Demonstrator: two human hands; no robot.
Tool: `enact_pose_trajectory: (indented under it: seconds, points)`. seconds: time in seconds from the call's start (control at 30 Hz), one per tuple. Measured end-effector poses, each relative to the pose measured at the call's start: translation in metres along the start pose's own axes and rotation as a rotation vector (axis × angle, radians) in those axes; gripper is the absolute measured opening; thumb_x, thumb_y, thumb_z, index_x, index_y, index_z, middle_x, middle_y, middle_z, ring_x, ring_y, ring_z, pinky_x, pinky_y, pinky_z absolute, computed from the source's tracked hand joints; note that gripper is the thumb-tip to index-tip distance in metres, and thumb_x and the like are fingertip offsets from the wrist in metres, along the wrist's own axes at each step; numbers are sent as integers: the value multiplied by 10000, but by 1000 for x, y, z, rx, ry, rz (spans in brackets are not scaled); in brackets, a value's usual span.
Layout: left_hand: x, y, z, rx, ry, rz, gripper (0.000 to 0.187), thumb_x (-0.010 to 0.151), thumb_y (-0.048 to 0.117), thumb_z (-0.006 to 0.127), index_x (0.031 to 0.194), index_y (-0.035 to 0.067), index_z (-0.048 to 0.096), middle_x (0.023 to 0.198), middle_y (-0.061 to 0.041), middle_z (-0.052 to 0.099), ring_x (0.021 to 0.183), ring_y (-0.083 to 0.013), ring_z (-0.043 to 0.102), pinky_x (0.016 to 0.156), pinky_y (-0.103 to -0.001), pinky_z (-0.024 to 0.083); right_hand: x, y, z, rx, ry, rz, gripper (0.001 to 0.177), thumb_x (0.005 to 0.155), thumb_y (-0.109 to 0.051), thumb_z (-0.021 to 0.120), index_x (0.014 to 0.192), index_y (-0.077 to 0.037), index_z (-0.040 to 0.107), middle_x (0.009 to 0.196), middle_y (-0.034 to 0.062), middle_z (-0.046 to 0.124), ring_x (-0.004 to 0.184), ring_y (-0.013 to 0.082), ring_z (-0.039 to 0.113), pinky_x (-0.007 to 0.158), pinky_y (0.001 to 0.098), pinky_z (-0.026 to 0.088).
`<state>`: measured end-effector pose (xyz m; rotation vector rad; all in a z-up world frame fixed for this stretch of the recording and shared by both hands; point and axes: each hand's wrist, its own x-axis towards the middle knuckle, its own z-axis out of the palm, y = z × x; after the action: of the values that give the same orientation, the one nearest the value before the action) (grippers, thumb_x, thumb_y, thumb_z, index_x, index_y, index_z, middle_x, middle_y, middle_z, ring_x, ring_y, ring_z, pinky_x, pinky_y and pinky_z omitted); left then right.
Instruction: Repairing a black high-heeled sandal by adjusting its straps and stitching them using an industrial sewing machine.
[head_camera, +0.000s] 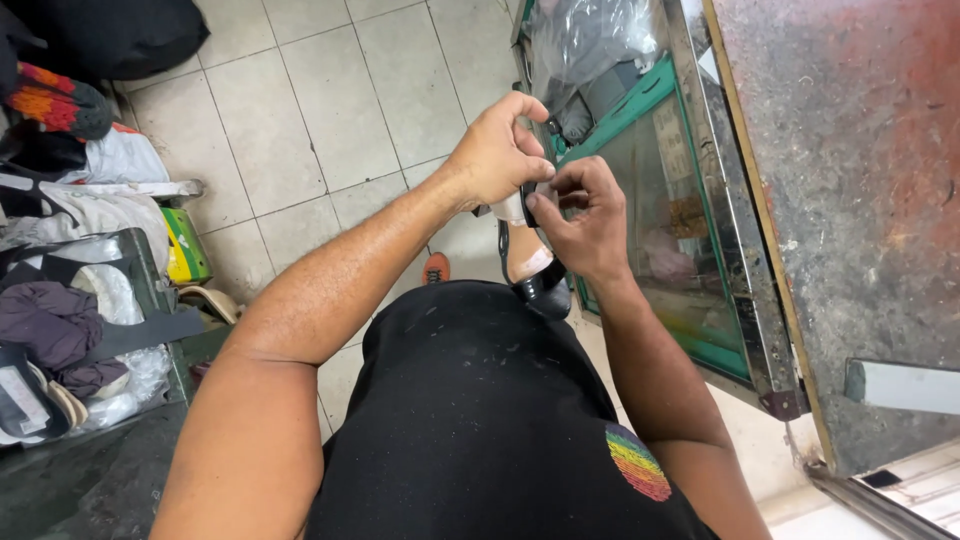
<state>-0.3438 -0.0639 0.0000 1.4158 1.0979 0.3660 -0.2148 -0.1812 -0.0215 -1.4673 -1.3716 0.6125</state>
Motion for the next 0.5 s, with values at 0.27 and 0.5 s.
enact_pose_trajectory:
  seconds: [0.27, 0.5]
  points:
    - [11, -16, -1, 17, 73, -29, 470, 770, 74, 812, 1170, 199, 599, 863, 57, 660, 782, -86, 651, 700, -273, 550, -3, 19, -2, 6, -113, 25, 225, 820, -61, 721, 982, -70, 564, 1032, 91, 547, 904, 193, 558, 766, 330, 476]
    - [50, -8, -38, -215, 226, -110, 389, 795, 92, 788, 1132, 153, 602, 797, 29, 686, 735, -101, 676, 668, -299, 562, -14, 56, -50, 543, -439, 1, 1024, 755, -485, 844, 1569, -154, 320, 1689, 134, 269, 1579, 367, 302, 1327, 518, 256]
